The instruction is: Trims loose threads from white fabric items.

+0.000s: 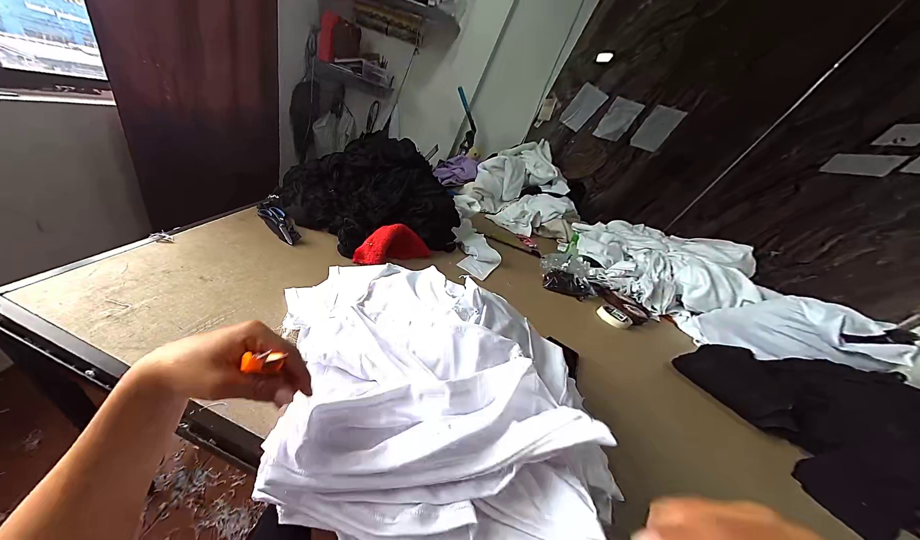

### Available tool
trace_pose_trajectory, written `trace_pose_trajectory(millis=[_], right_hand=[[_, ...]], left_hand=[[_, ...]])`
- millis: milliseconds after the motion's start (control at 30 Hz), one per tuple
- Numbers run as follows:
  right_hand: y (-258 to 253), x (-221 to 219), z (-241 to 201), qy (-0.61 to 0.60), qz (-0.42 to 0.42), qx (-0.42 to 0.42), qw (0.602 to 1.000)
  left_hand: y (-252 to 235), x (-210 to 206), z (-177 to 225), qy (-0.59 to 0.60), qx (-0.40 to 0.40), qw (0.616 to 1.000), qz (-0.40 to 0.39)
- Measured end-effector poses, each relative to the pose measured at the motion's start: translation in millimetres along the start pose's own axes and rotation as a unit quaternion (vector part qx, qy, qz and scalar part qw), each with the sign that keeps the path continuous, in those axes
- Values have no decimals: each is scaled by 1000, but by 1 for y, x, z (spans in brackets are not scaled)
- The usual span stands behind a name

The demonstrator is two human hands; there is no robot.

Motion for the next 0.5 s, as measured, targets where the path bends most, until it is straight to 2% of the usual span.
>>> trace_pose_trajectory(millis=[33,67,100,133,200,267,333,400,433,500], right_hand=[[-11,10,7,47,90,-25,994],[-27,18,24,128,184,-74,972],[-45,23,45,205,235,-139,940],[-63,27,68,239,234,-218,917],[-91,25,111,195,195,-359,892],[-98,12,138,69,178,-412,891],[-81,0,144,32,212,-341,915],[-48,-7,124,61,207,-170,962],[-28,-10,107,59,148,-87,983],[11,-11,70,42,-40,-23,998]], left_hand=[[-18,-1,1,-51,21,995,82],[-40,-1,-1,-118,52,980,149],[-63,0,-7,-177,87,962,190],[-85,2,-17,-213,126,947,204],[-117,4,-45,-234,214,935,157],[-127,1,-73,-222,279,933,48],[-120,-7,-75,-234,299,925,-24],[-92,-15,-45,-200,229,952,-40],[-69,-21,-26,-151,162,972,-73],[-27,-30,7,-26,31,981,-190]])
Point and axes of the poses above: each hand's wrist, its own y-axis away from the middle knuckle, its own x-axis out of the back of the hand, z = x × y, the point moved 2 cm from there along -y, towards the middle knuckle, and after that the axes turned 10 degrees about -z, right-handed, at the moved point
